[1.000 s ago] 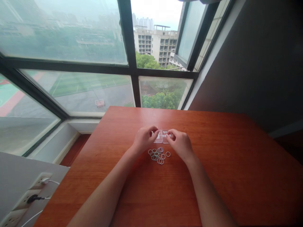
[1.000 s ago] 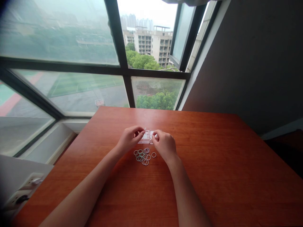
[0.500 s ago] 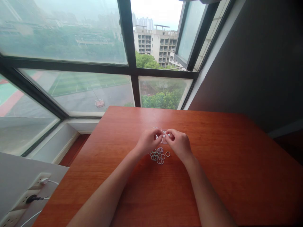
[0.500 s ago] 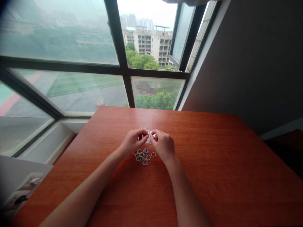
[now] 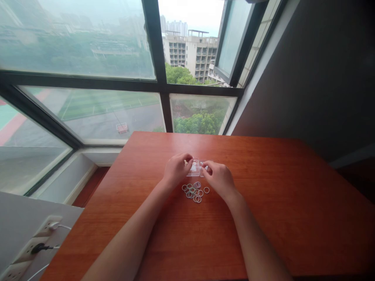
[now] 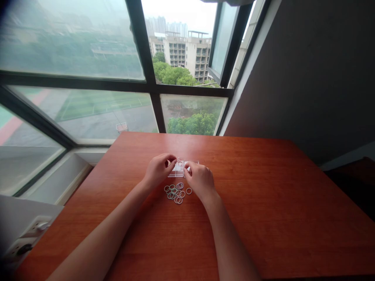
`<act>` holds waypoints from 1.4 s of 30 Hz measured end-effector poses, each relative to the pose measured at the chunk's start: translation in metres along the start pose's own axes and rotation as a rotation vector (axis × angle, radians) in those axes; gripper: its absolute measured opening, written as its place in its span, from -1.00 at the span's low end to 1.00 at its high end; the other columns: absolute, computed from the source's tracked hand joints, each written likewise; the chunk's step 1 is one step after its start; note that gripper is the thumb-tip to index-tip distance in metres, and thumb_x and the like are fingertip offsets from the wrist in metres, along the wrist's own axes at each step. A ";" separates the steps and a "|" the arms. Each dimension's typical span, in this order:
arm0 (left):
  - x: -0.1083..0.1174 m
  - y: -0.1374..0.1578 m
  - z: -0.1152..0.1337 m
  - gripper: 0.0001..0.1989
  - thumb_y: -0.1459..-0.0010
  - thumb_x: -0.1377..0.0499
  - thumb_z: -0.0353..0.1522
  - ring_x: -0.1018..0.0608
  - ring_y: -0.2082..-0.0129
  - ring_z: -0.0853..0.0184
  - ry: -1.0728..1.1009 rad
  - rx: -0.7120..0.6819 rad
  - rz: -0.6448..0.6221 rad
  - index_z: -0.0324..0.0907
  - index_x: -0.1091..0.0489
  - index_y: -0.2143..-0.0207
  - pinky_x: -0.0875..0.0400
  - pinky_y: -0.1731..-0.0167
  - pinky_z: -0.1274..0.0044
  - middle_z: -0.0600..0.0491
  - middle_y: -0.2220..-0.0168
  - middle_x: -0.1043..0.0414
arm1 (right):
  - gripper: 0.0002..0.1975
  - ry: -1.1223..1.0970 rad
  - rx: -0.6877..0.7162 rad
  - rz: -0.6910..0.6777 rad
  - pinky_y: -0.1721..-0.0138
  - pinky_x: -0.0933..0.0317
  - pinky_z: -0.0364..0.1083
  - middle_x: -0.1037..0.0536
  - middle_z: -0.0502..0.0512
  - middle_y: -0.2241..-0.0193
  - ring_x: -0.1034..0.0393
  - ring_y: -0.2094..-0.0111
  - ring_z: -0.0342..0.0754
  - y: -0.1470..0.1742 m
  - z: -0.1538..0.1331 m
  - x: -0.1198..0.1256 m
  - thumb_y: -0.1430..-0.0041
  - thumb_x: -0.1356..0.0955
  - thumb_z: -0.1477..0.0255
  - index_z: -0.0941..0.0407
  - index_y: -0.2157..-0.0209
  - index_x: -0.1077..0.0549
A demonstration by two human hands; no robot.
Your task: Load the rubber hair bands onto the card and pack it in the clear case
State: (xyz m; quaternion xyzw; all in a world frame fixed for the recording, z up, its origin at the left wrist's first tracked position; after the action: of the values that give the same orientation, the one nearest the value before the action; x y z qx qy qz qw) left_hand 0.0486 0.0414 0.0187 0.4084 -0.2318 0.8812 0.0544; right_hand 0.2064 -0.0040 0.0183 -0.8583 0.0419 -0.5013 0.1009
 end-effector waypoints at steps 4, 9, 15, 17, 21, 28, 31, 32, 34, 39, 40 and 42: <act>-0.001 -0.002 -0.003 -0.88 -0.16 -0.15 -0.35 -0.50 0.42 0.37 -0.022 0.001 -0.007 -0.15 -0.47 0.30 -0.30 0.38 0.57 0.06 0.34 -0.54 | -0.87 0.018 0.007 -0.041 0.38 -0.06 -0.16 -0.57 -0.03 0.49 -0.41 0.42 -0.09 0.000 0.000 -0.001 -0.18 -0.33 0.35 0.01 0.30 -0.53; 0.003 -0.001 -0.007 -0.88 -0.15 -0.14 -0.37 -0.50 0.42 0.37 -0.030 0.006 0.002 -0.16 -0.47 0.29 -0.31 0.36 0.55 0.05 0.35 -0.54 | -0.87 -0.035 0.029 -0.156 0.40 -0.07 -0.18 -0.57 -0.03 0.49 -0.39 0.45 -0.13 0.001 0.000 -0.005 -0.16 -0.33 0.39 0.02 0.32 -0.54; 0.006 0.002 -0.010 -0.87 -0.18 -0.12 -0.36 -0.48 0.43 0.39 0.003 -0.006 0.014 -0.16 -0.46 0.29 -0.30 0.40 0.57 0.07 0.39 -0.51 | -0.89 -0.058 0.071 -0.313 0.44 -0.03 -0.20 -0.57 -0.06 0.49 -0.37 0.48 -0.16 0.008 -0.002 -0.015 -0.11 -0.35 0.41 0.00 0.35 -0.55; 0.007 0.003 -0.009 -0.87 -0.18 -0.12 -0.36 -0.47 0.44 0.39 0.006 -0.012 0.014 -0.16 -0.46 0.29 -0.29 0.40 0.58 0.08 0.40 -0.50 | -0.91 -0.062 0.091 -0.359 0.45 -0.02 -0.20 -0.56 -0.07 0.49 -0.37 0.47 -0.17 0.010 -0.003 -0.018 -0.10 -0.36 0.42 0.00 0.36 -0.55; 0.008 0.004 -0.007 -0.88 -0.16 -0.13 -0.38 -0.46 0.47 0.41 0.015 -0.016 0.014 -0.17 -0.46 0.29 -0.29 0.41 0.58 0.08 0.40 -0.50 | -0.93 -0.046 0.106 -0.403 0.44 0.00 -0.20 -0.55 -0.07 0.49 -0.36 0.45 -0.18 0.012 -0.005 -0.021 -0.09 -0.37 0.43 0.04 0.43 -0.52; 0.006 0.004 -0.006 -0.89 -0.15 -0.14 -0.39 -0.45 0.47 0.42 0.035 -0.032 -0.009 -0.17 -0.47 0.30 -0.28 0.41 0.59 0.08 0.40 -0.51 | -0.91 -0.023 0.110 -0.382 0.48 0.05 -0.19 -0.53 -0.06 0.52 -0.31 0.49 -0.18 0.011 -0.007 -0.019 -0.08 -0.35 0.44 0.07 0.49 -0.48; 0.006 0.005 -0.006 -0.89 -0.14 -0.14 -0.40 -0.45 0.47 0.42 0.053 -0.034 -0.008 -0.18 -0.47 0.30 -0.28 0.41 0.59 0.07 0.40 -0.51 | -0.92 -0.070 0.079 -0.332 0.48 0.03 -0.19 -0.52 -0.07 0.53 -0.32 0.51 -0.19 0.008 -0.006 -0.015 -0.08 -0.34 0.43 0.06 0.44 -0.49; 0.006 0.005 -0.006 -0.89 -0.14 -0.14 -0.40 -0.44 0.47 0.42 0.065 -0.036 -0.011 -0.18 -0.47 0.30 -0.28 0.41 0.59 0.07 0.40 -0.51 | -0.92 -0.083 0.062 -0.300 0.47 0.02 -0.19 -0.52 -0.07 0.54 -0.32 0.52 -0.18 0.006 -0.004 -0.013 -0.09 -0.34 0.43 0.06 0.43 -0.49; 0.005 0.005 -0.003 -0.88 -0.15 -0.14 -0.39 -0.44 0.48 0.43 0.110 -0.042 -0.025 -0.19 -0.47 0.31 -0.27 0.42 0.60 0.07 0.41 -0.51 | -0.92 -0.099 0.028 -0.208 0.46 -0.01 -0.19 -0.52 -0.06 0.54 -0.33 0.51 -0.17 0.002 -0.001 -0.008 -0.10 -0.33 0.42 0.06 0.39 -0.50; -0.002 0.007 0.014 -0.82 -0.19 -0.11 -0.33 -0.40 0.54 0.46 0.293 -0.062 -0.115 -0.21 -0.49 0.31 -0.25 0.49 0.62 0.07 0.45 -0.50 | -0.88 -0.147 -0.024 0.030 0.41 -0.08 -0.19 -0.47 -0.05 0.58 -0.32 0.52 -0.14 -0.003 0.005 0.005 -0.12 -0.33 0.37 0.08 0.35 -0.50; -0.004 0.008 0.018 -0.81 -0.19 -0.11 -0.32 -0.39 0.54 0.47 0.316 -0.070 -0.137 -0.22 -0.49 0.32 -0.24 0.50 0.63 0.07 0.45 -0.50 | -0.88 -0.157 -0.028 0.056 0.41 -0.08 -0.18 -0.46 -0.05 0.59 -0.32 0.52 -0.14 -0.003 0.005 0.006 -0.13 -0.32 0.36 0.08 0.35 -0.49; -0.006 0.009 0.024 -0.80 -0.18 -0.12 -0.30 -0.37 0.55 0.47 0.333 -0.081 -0.165 -0.23 -0.48 0.35 -0.24 0.51 0.63 0.08 0.46 -0.49 | -0.87 -0.173 -0.032 0.083 0.40 -0.10 -0.18 -0.45 -0.04 0.59 -0.32 0.53 -0.13 -0.002 0.005 0.007 -0.13 -0.32 0.35 0.08 0.35 -0.49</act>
State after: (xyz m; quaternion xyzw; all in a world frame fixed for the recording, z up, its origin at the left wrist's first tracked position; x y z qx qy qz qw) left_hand 0.0672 0.0233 0.0243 0.2721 -0.2209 0.9190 0.1805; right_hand 0.2144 -0.0023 0.0224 -0.8974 0.0767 -0.4201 0.1110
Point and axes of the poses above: each hand's wrist, its own y-axis away from the middle knuckle, its own x-axis out of the back of the hand, z = x × y, the point moved 6 cm from there along -y, towards the middle knuckle
